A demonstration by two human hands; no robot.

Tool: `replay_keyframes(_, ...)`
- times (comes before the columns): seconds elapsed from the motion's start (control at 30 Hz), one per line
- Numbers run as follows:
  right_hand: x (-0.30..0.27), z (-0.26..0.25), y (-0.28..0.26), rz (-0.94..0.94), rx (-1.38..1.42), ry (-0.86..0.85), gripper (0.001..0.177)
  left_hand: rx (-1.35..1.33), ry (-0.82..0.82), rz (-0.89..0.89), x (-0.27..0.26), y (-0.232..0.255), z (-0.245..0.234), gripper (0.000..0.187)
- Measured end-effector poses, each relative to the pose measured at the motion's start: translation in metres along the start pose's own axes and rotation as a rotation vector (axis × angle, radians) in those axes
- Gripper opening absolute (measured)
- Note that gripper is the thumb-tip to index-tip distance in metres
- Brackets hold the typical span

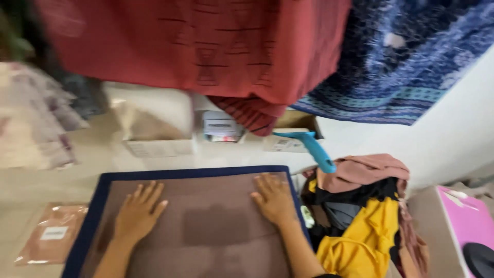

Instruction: Cleaning hijabs with a lint roller and folding them neatly for packaging.

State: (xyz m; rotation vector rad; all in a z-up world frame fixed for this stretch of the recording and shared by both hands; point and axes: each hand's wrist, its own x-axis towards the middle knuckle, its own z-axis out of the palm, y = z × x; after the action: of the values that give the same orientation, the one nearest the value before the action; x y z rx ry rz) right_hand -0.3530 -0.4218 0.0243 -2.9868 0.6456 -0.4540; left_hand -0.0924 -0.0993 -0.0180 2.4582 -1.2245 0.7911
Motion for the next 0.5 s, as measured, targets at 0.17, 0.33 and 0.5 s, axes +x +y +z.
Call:
replay_keyframes(0.17,-0.003,0.004,0.030,0.464,-0.041,-0.137,0.077,0.076,-0.548,-0.399,-0.023,-0.094,-0.018,0.086)
replay_keyframes(0.33,-0.001,0.003,0.027,0.466,-0.085,-0.148,0.079,0.007,-0.583,-0.483,-0.030,-0.107,-0.013,0.081)
replay_keyframes(0.5,-0.004,0.017,0.009,0.407,-0.368,-0.151,0.074,0.169,-0.458,-0.486,-0.046,-0.105,0.002,0.070)
